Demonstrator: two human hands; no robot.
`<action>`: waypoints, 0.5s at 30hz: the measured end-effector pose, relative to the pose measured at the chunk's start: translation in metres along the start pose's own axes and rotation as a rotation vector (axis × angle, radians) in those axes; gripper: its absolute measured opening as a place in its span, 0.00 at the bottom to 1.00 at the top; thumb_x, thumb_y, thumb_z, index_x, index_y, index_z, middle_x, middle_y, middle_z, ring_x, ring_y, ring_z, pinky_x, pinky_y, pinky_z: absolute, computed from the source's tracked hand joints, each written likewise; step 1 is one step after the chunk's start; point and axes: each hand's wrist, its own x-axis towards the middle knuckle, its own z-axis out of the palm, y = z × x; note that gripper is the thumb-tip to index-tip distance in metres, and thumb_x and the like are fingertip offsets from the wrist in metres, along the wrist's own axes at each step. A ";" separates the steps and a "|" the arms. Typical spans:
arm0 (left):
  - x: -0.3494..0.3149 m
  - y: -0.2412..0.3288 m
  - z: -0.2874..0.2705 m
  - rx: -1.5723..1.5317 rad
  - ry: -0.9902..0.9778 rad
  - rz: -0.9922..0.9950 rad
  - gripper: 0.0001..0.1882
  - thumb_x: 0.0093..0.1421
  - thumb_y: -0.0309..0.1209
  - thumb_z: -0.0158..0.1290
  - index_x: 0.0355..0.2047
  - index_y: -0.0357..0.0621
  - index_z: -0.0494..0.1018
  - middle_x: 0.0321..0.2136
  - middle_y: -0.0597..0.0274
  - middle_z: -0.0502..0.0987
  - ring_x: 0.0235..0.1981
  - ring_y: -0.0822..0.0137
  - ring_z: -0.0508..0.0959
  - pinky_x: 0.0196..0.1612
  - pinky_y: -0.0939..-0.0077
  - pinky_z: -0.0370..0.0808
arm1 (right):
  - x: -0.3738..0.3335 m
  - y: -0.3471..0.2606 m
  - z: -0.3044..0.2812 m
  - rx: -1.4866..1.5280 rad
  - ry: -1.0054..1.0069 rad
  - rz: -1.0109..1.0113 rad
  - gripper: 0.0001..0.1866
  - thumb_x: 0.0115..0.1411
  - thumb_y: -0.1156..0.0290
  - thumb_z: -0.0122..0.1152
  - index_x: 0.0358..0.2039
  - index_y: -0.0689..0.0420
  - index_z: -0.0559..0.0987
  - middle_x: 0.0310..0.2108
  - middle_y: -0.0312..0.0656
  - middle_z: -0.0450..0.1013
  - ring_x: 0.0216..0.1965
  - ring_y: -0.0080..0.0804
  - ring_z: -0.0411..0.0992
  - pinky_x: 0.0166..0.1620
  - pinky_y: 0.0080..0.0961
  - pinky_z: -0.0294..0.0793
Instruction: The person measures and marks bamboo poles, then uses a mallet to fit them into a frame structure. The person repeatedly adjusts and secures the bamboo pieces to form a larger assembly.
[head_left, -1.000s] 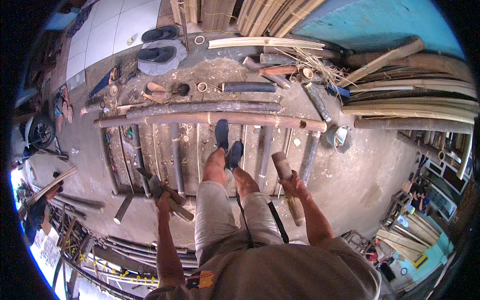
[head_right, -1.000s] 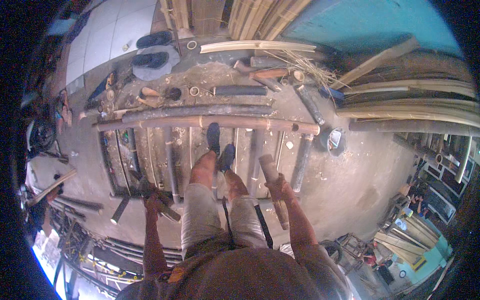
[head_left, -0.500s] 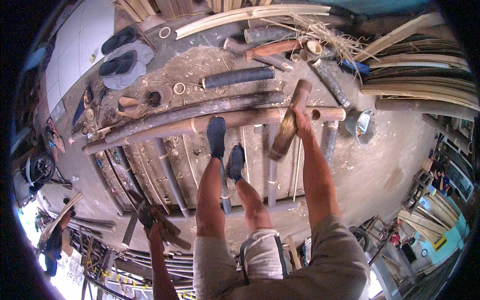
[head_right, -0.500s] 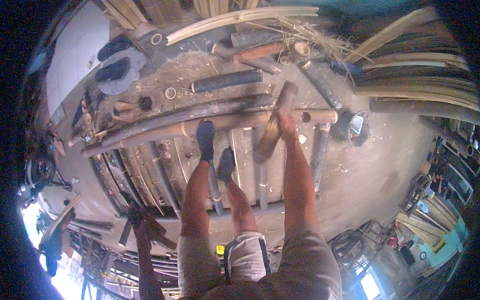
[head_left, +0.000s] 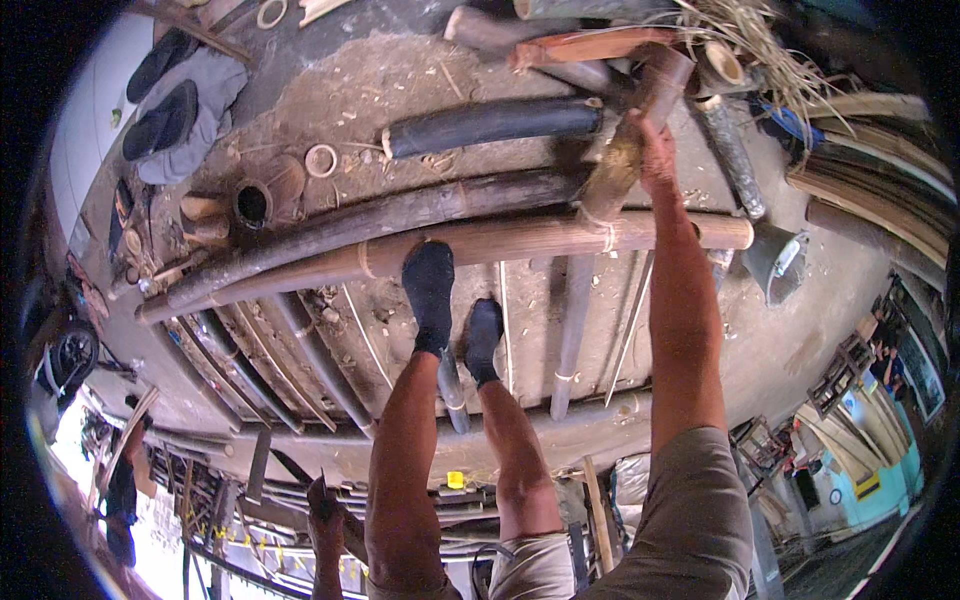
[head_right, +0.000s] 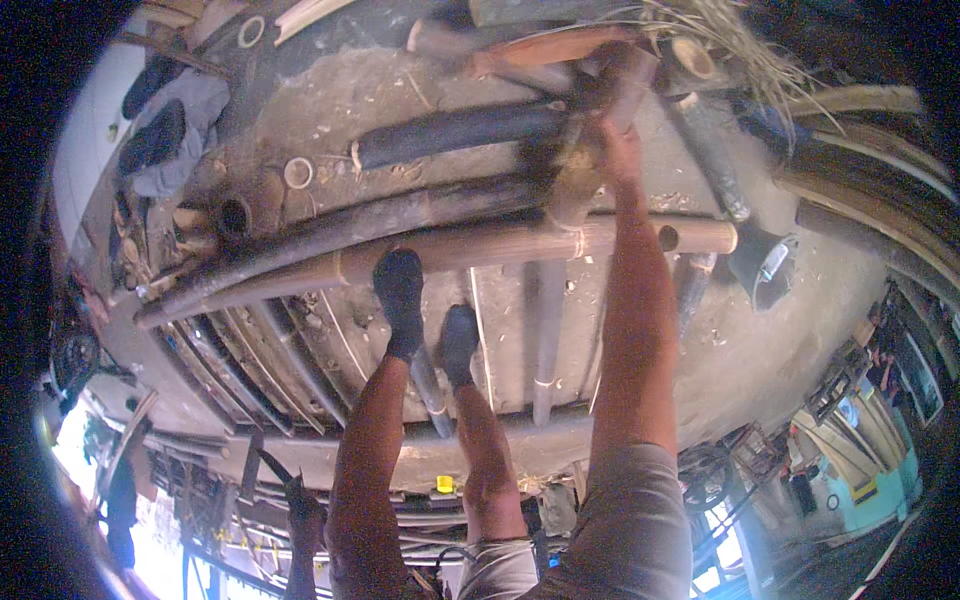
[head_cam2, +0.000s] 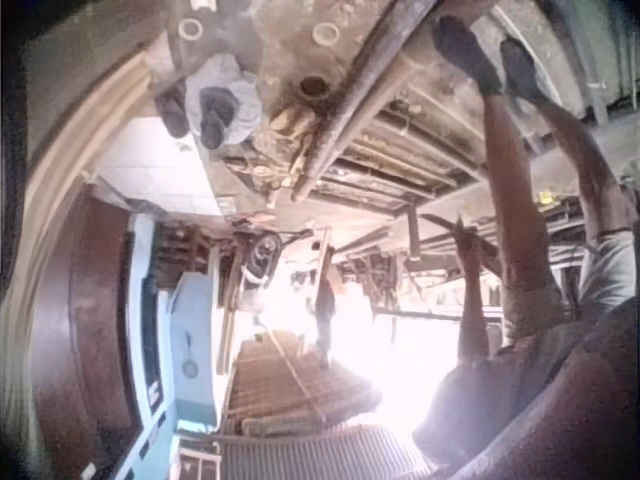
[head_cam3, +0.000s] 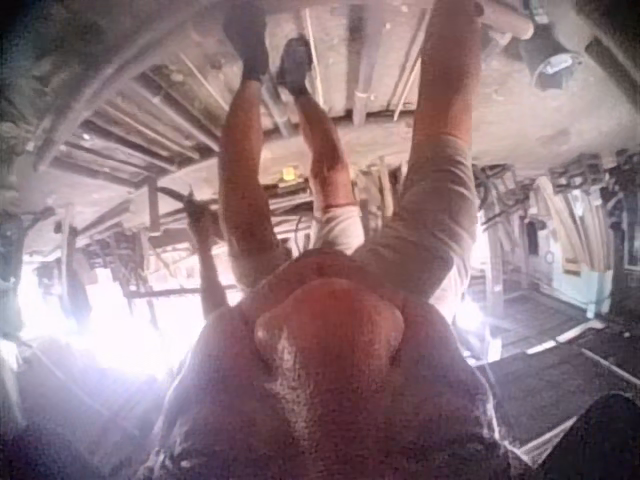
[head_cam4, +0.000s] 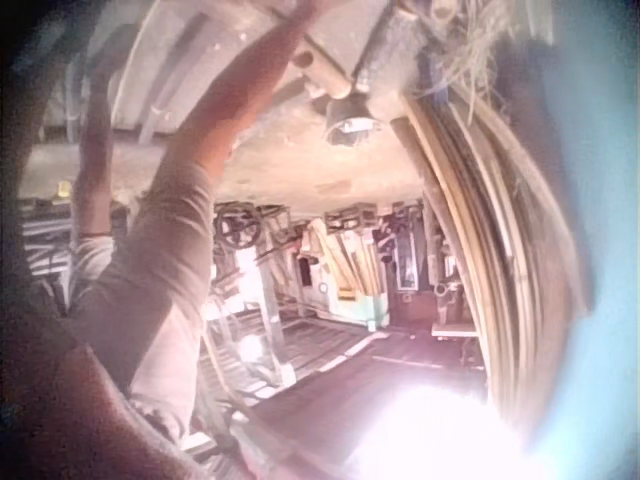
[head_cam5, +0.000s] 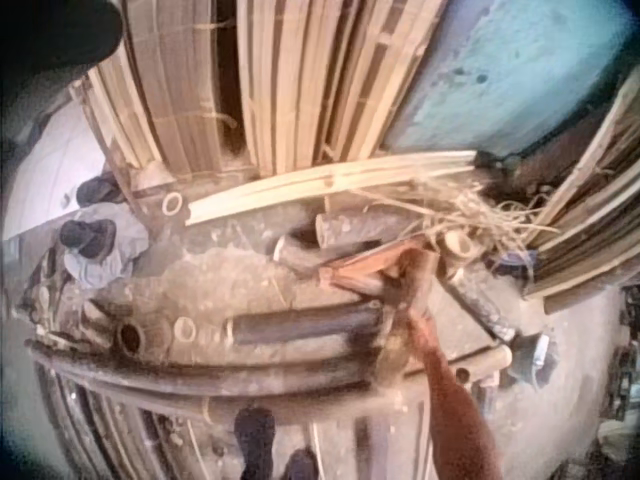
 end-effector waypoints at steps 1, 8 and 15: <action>0.001 -0.007 0.002 0.072 0.008 -0.020 0.29 0.61 0.28 0.52 0.64 0.51 0.63 0.40 0.62 0.76 0.36 0.67 0.76 0.41 0.70 0.76 | 0.001 -0.003 0.001 0.050 -0.052 0.032 0.29 0.57 0.58 0.71 0.53 0.63 0.74 0.43 0.42 0.76 0.41 0.32 0.75 0.41 0.32 0.77; -0.010 0.014 0.012 -0.061 0.030 0.205 0.26 0.64 0.28 0.50 0.64 0.45 0.68 0.45 0.56 0.77 0.47 0.65 0.76 0.52 0.68 0.74 | -0.039 -0.011 0.021 0.036 -0.025 0.036 0.20 0.69 0.54 0.55 0.42 0.60 0.81 0.37 0.35 0.77 0.36 0.25 0.72 0.41 0.26 0.73; -0.027 -0.007 0.009 -0.318 0.107 0.125 0.28 0.57 0.36 0.59 0.59 0.49 0.73 0.44 0.53 0.79 0.47 0.56 0.80 0.52 0.63 0.75 | -0.166 -0.026 0.013 0.226 0.080 0.082 0.17 0.67 0.57 0.59 0.46 0.59 0.78 0.39 0.37 0.78 0.39 0.33 0.77 0.43 0.33 0.79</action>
